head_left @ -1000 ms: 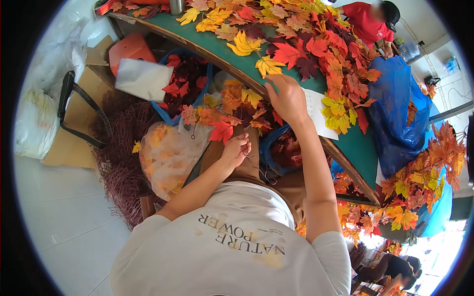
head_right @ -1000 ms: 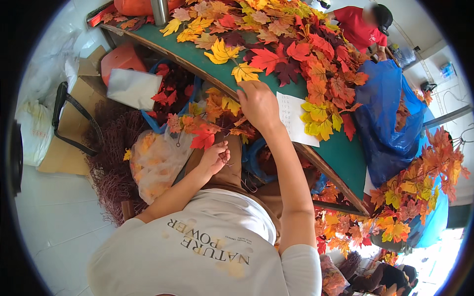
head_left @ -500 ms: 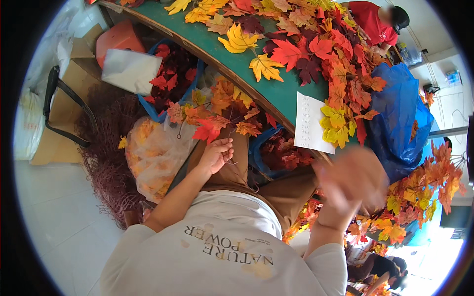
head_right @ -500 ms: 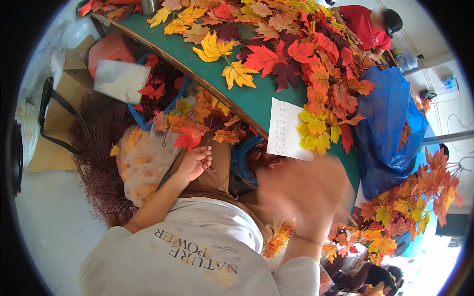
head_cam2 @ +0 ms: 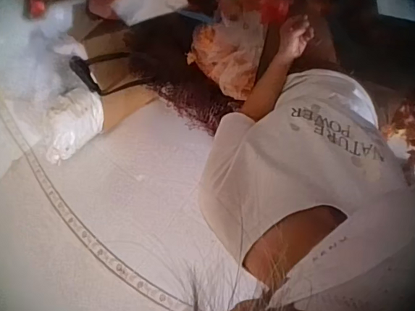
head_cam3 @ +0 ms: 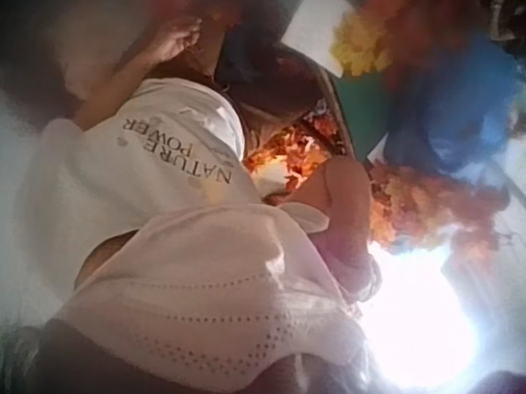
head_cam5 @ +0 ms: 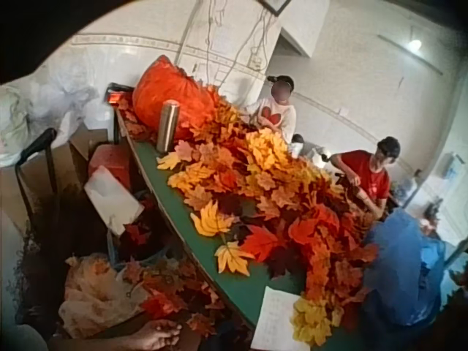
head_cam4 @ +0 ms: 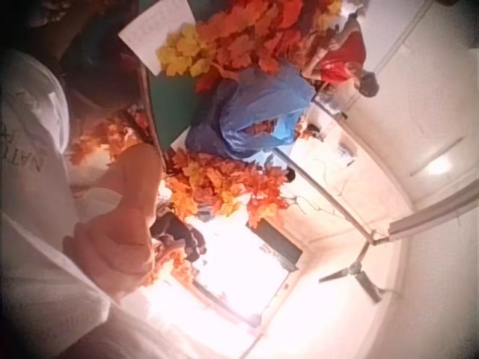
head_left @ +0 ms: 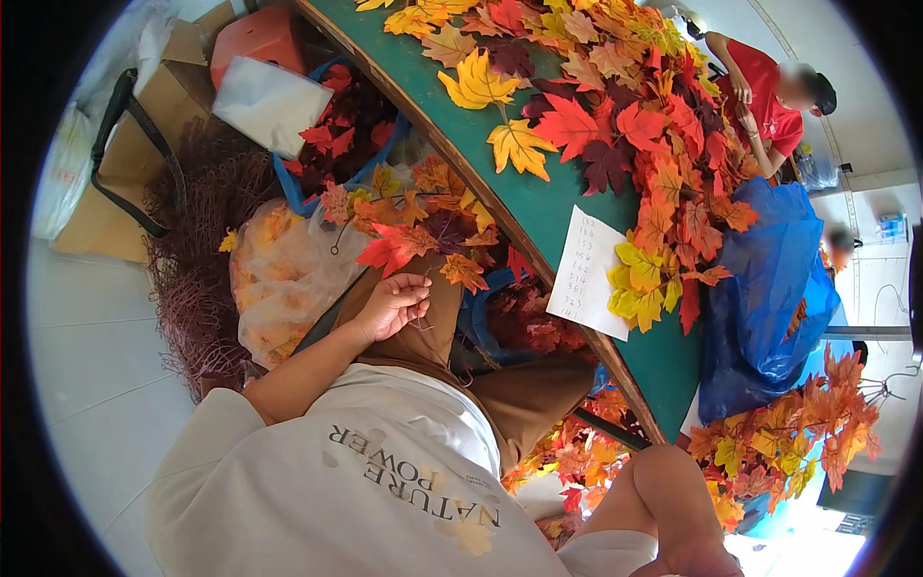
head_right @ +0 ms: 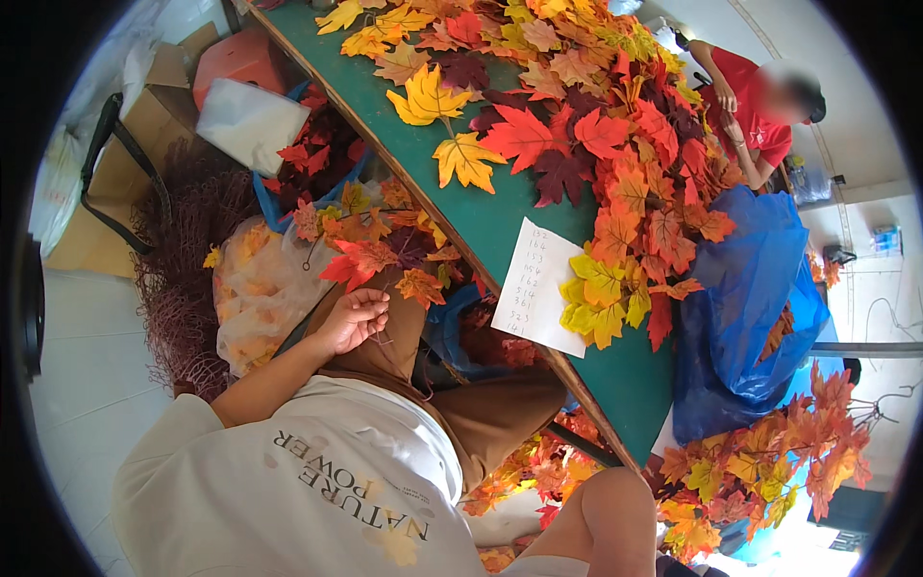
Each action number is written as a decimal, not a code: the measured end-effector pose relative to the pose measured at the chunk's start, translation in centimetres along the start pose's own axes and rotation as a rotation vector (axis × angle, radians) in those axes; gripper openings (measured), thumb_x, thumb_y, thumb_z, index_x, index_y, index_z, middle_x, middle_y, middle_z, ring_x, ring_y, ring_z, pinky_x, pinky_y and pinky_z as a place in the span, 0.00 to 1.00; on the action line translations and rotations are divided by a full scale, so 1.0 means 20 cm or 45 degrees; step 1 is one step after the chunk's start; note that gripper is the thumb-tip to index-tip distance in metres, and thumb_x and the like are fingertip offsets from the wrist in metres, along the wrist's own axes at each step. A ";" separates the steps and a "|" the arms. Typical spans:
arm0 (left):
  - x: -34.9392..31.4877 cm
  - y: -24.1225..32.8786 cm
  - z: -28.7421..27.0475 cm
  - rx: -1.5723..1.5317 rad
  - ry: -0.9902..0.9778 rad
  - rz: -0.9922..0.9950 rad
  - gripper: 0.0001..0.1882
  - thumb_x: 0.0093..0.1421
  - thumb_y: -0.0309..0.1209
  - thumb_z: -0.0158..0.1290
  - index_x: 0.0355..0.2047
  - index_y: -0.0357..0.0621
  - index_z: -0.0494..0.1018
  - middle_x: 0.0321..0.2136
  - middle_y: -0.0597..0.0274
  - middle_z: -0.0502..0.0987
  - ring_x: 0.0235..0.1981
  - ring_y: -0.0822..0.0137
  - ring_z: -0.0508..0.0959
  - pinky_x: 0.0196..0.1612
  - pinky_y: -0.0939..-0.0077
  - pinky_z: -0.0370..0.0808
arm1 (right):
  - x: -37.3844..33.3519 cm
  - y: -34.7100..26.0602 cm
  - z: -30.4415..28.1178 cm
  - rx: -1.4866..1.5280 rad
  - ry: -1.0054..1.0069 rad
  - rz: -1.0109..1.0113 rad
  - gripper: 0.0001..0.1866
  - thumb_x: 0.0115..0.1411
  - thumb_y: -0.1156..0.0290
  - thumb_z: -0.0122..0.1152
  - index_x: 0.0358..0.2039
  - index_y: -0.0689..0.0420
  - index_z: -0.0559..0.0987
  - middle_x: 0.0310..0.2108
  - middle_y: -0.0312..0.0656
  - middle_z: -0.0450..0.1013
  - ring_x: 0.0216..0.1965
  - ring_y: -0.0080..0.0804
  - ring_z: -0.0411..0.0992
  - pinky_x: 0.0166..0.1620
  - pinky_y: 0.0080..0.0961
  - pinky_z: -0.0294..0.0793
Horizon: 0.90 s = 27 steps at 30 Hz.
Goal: Assembling a garland using artificial autumn leaves and wire in a workshop setting.
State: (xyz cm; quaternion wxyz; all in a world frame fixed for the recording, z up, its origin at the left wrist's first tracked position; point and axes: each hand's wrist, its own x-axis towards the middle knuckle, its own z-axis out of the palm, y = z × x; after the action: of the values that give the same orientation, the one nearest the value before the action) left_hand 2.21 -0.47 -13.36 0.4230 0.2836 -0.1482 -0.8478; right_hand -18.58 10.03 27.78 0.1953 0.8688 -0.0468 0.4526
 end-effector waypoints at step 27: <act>0.02 0.04 -0.02 -0.078 -0.101 0.015 0.09 0.57 0.21 0.52 0.39 0.39 0.70 0.27 0.66 0.71 0.26 0.70 0.75 0.29 0.79 0.72 | -0.70 1.58 1.52 -0.175 -0.654 1.039 0.08 0.53 0.70 0.58 0.34 0.57 0.80 0.32 0.49 0.74 0.35 0.44 0.73 0.39 0.32 0.72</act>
State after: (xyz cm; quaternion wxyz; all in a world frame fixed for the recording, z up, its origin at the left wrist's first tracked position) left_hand 2.72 -1.17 -13.45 0.4301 0.2359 -0.1403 -0.8600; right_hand -11.65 -32.04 10.30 0.0409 0.8483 -0.4600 0.2590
